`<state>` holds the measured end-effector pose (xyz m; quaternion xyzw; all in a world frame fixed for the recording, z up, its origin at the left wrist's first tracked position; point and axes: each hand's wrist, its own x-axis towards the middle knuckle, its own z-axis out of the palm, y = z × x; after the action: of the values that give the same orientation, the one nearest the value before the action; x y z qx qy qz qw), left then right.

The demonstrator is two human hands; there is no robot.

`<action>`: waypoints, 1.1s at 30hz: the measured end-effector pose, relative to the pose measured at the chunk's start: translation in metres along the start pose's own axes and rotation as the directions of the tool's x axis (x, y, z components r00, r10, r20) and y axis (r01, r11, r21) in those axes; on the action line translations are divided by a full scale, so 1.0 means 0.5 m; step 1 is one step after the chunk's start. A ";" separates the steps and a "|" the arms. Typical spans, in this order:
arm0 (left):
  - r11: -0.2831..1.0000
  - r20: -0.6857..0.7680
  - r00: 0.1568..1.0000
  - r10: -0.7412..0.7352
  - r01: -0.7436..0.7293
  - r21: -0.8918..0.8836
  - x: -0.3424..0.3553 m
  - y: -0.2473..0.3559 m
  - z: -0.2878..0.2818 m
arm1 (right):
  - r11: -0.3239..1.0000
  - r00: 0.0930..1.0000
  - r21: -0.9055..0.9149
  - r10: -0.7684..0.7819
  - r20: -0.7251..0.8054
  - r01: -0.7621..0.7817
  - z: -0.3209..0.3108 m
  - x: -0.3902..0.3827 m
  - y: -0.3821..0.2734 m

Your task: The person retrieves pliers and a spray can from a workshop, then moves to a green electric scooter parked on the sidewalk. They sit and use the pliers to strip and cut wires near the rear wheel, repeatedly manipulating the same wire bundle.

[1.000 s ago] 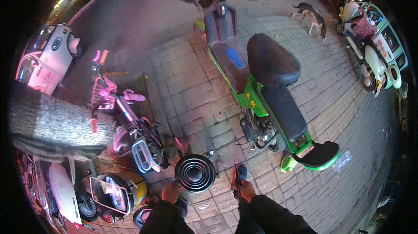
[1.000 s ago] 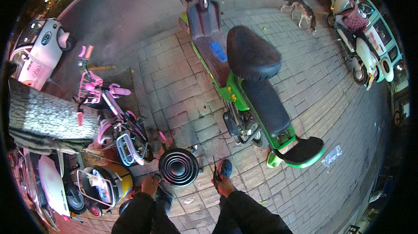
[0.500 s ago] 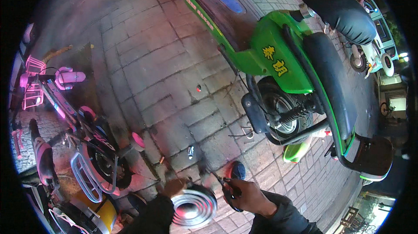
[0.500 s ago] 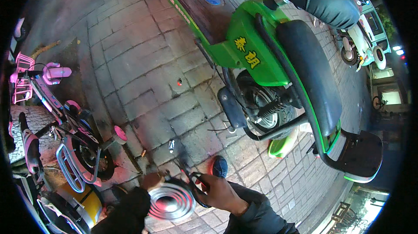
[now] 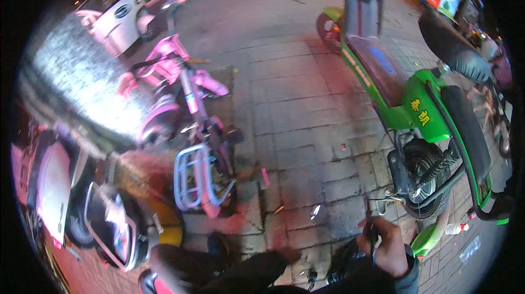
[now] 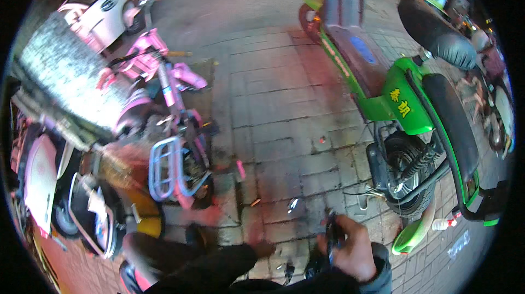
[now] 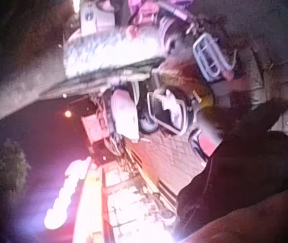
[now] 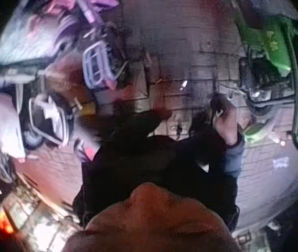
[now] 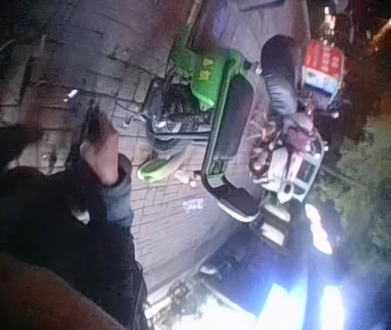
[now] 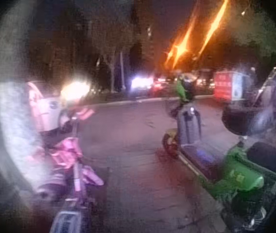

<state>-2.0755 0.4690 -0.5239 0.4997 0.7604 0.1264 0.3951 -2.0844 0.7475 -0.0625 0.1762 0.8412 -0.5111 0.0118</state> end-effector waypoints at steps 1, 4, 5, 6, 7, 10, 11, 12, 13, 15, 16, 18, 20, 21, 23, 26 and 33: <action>0.988 -0.292 0.950 -0.111 0.073 -0.138 -0.018 0.031 -0.091 | 0.984 0.998 0.171 0.062 -0.025 -0.057 0.028 -0.006 -0.008; 0.921 -0.722 0.627 -0.293 -0.018 -0.389 -0.058 0.140 -0.409 | 0.974 0.995 0.226 0.038 -0.094 -0.016 0.115 0.004 -0.021; 0.923 -0.721 0.632 -0.282 -0.025 -0.383 -0.099 0.187 -0.491 | 0.961 0.994 0.277 0.016 -0.105 0.014 0.140 -0.002 -0.024; 0.930 -0.755 0.605 -0.254 -0.061 -0.363 -0.145 0.230 -0.558 | 0.952 0.991 0.303 0.074 -0.116 -0.036 0.164 -0.004 -0.028; 0.934 -0.808 0.543 -0.229 -0.112 -0.339 -0.199 0.279 -0.592 | 0.945 0.995 0.328 0.028 -0.097 0.005 0.183 -0.016 -0.031; 0.920 -0.784 0.511 -0.353 0.037 -0.391 -0.345 0.390 -0.619 | 0.869 0.982 0.476 -0.179 0.053 0.132 0.243 -0.058 -0.063; 0.914 -0.759 0.544 -0.359 0.039 -0.404 -0.386 0.396 -0.626 | 0.890 0.981 0.435 -0.185 0.063 0.140 0.255 -0.071 -0.079; 0.908 -0.745 0.552 -0.375 0.054 -0.416 -0.417 0.402 -0.630 | 0.891 0.988 0.448 -0.121 0.093 0.067 0.265 -0.082 -0.096; 0.905 -0.735 0.562 -0.381 0.062 -0.421 -0.442 0.411 -0.631 | 0.876 0.986 0.481 -0.116 0.117 0.046 0.273 -0.093 -0.112; 0.912 -0.713 0.614 -0.339 0.027 -0.410 -0.479 0.415 -0.646 | 0.845 0.990 0.533 -0.038 0.134 -0.040 0.280 -0.109 -0.143; 0.915 -0.677 0.675 -0.294 -0.007 -0.404 -0.497 0.417 -0.654 | 0.833 0.987 0.553 -0.083 0.135 -0.005 0.275 -0.120 -0.155; 0.917 -0.601 0.778 -0.184 -0.084 -0.390 -0.532 0.409 -0.687 | 0.837 0.989 0.547 -0.068 0.132 -0.016 0.258 -0.133 -0.177; 0.978 -0.559 0.814 -0.156 0.050 -0.202 -0.563 0.390 -0.736 | 0.859 0.972 0.510 -0.158 0.175 0.048 0.238 -0.140 -0.201; 0.984 -0.623 0.777 -0.088 -0.031 -0.177 -0.577 0.382 -0.756 | 0.881 0.964 0.470 -0.169 0.205 0.055 0.229 -0.138 -0.213; 0.981 -0.570 0.821 0.003 -0.112 -0.156 -0.578 0.357 -0.811 | 0.877 0.949 0.481 -0.172 0.265 0.024 0.224 -0.114 -0.239; 0.927 -0.522 0.853 0.019 -0.211 -0.311 -0.570 0.310 -0.883 | 0.854 0.945 0.513 -0.233 0.228 0.087 0.241 -0.003 -0.272; 0.811 -0.900 0.074 -0.429 -0.408 -0.420 -0.645 0.103 -0.986 | 0.474 0.941 0.853 -0.129 0.313 -0.219 0.334 0.353 -0.225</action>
<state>-2.3391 0.3158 -0.0173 0.1190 0.7395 0.6549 -0.0999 -2.3112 0.6067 -0.0811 0.0900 0.4393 -0.8906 0.0762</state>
